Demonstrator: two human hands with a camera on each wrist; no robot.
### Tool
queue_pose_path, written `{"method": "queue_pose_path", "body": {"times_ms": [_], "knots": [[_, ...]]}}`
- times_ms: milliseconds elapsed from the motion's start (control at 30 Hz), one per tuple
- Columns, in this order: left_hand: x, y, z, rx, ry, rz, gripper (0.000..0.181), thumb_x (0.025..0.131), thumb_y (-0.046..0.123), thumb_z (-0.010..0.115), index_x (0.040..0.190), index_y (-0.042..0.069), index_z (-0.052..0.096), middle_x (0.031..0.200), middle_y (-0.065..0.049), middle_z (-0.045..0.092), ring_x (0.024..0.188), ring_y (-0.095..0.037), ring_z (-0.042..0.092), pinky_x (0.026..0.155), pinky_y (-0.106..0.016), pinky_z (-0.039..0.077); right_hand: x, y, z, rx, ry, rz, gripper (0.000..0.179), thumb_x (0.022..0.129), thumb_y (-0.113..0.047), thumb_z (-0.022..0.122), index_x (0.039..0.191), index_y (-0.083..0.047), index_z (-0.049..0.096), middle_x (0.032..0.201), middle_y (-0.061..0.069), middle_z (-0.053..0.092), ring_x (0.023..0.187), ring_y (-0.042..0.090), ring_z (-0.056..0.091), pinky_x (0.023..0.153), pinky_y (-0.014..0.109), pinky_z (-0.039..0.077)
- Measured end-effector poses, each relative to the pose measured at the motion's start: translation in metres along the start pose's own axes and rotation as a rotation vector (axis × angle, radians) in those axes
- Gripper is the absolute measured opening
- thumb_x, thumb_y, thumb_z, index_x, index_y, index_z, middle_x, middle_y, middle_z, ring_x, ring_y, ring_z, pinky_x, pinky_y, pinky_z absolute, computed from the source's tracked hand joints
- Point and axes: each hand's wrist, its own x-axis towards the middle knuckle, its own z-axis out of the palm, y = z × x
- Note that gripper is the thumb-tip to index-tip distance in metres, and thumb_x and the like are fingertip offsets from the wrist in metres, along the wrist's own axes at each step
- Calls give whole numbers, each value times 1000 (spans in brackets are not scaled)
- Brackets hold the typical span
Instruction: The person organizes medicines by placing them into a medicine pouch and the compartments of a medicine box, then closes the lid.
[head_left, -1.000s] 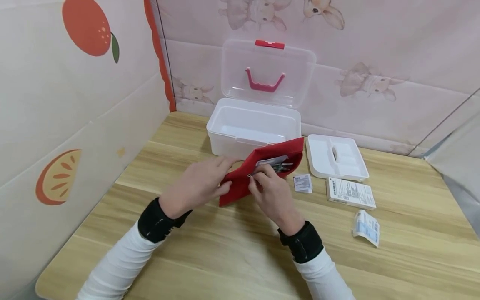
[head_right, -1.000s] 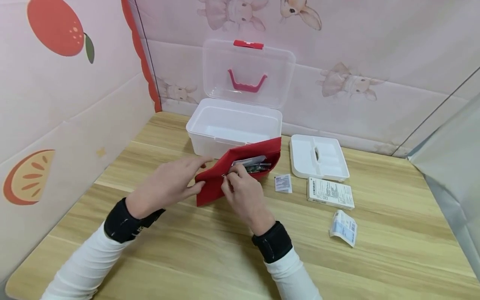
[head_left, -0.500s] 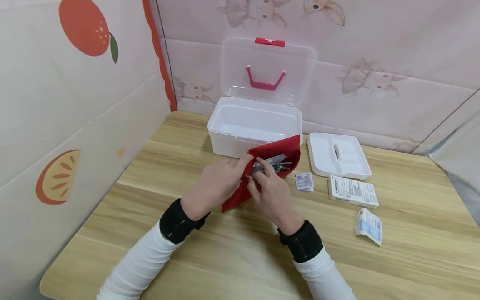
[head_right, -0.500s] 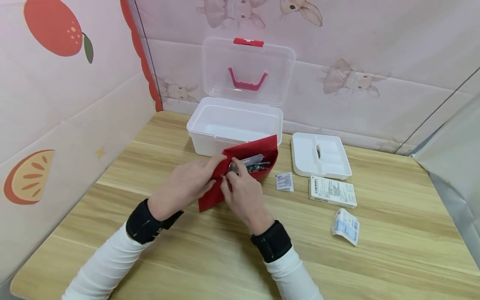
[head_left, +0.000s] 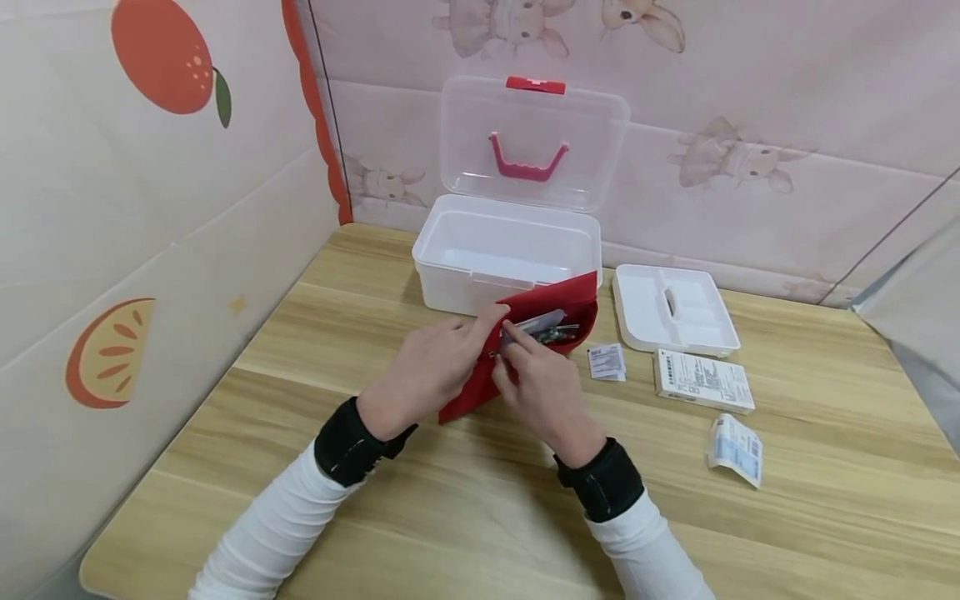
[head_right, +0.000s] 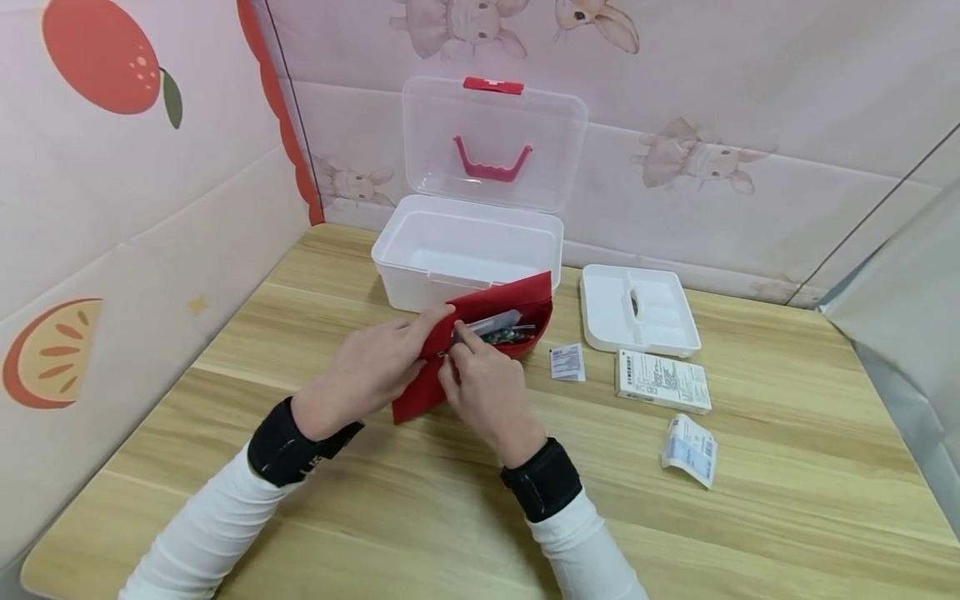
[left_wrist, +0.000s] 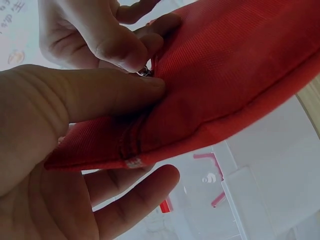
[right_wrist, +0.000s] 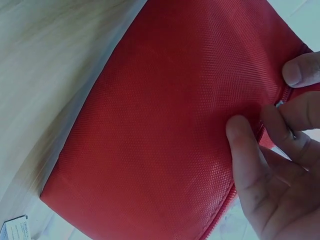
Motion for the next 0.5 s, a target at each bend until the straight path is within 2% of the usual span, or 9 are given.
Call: {"method": "queue_pose_path", "body": {"times_ms": [267,500], "knots": [[-1,0,0,-7,-4,14,73,74,12,74,131,10,29,85,-9,66,69,-18,57,58,-33,57,0,2,2,-16,20,3,16,84,-14,57,88,-3,69,114,16,65,52,15,56,51,28,53],[-3,0,-2,-17,-49,4,73,76,11,73,134,10,28,90,-9,66,72,-18,55,56,-32,55,0,3,2,-35,58,-9,16,84,-12,56,85,-3,68,114,16,65,52,15,56,44,27,49]]}}
